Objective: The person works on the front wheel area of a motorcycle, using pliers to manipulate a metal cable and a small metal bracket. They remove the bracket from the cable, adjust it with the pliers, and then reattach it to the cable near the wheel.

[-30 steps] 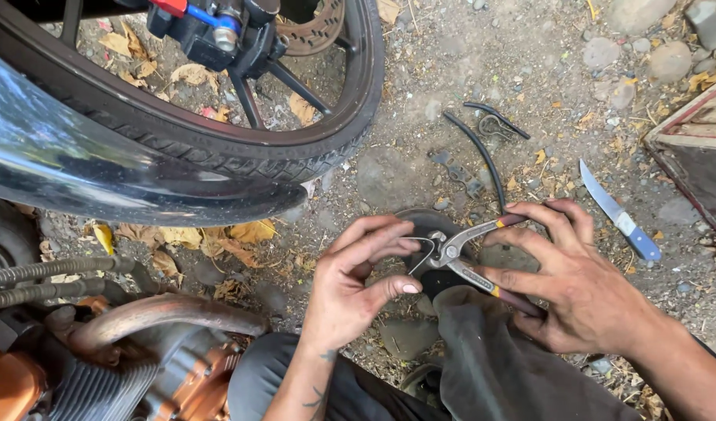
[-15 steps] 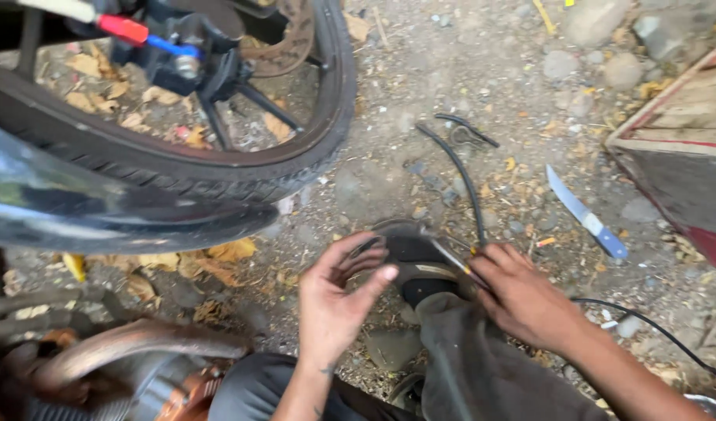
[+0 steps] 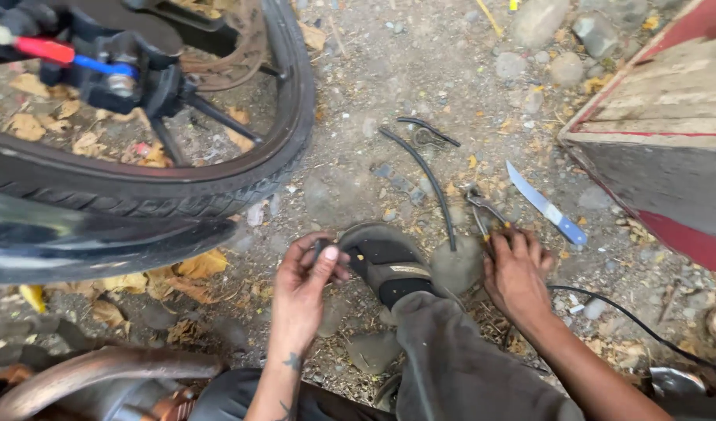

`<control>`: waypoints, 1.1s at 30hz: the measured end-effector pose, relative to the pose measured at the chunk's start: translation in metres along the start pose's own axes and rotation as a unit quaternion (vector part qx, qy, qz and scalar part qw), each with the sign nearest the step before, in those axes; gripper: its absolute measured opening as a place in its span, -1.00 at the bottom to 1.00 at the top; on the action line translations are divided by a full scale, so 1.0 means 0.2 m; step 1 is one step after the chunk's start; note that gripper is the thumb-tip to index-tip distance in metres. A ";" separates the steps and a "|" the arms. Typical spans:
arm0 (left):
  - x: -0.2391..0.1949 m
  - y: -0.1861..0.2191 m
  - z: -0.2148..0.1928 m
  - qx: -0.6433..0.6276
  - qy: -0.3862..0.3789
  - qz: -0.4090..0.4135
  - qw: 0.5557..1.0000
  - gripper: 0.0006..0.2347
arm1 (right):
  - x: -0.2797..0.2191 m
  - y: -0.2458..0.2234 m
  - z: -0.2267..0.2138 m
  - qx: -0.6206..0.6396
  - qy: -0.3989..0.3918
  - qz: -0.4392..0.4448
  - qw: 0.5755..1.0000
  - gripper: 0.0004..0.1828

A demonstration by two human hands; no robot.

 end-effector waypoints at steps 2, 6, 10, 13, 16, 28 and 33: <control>0.00 -0.02 -0.02 0.007 0.021 -0.031 0.999 -0.68 | -0.01 -0.01 0.05 -0.012 0.008 -0.006 1.000 -0.38; -0.02 0.04 0.02 0.105 0.087 -0.096 0.986 -0.53 | -0.03 -0.05 0.01 0.022 -0.010 -0.025 0.999 -0.22; 0.00 -0.06 -0.02 0.130 0.089 -0.102 0.982 -0.67 | -0.08 -0.06 0.01 0.031 0.004 -0.002 1.000 -0.23; 0.03 -0.11 -0.04 0.066 0.084 -0.097 0.990 -0.75 | -0.18 -0.12 0.02 0.023 0.099 -0.092 0.991 -0.23; 0.03 -0.13 -0.04 0.071 0.130 -0.133 0.980 -0.79 | -0.35 -0.11 0.20 0.116 -0.073 -0.100 0.985 -0.47; -0.02 -0.02 -0.03 0.216 0.163 -0.077 0.960 -0.61 | -0.79 0.40 0.27 0.089 -0.138 0.028 0.986 -0.63; -0.07 0.12 0.03 0.381 0.165 -0.089 0.905 -0.55 | -0.61 0.27 -0.12 0.188 -0.018 0.106 0.976 -0.69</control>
Point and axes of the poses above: each hand's wrist, its own x-axis towards the middle knuckle, its own z-axis out of the palm, y = z × x, the point moved 5 cm from there along x, towards the middle knuckle, and after that the axes turned 4 degrees about -z, right-handed, at the moved point
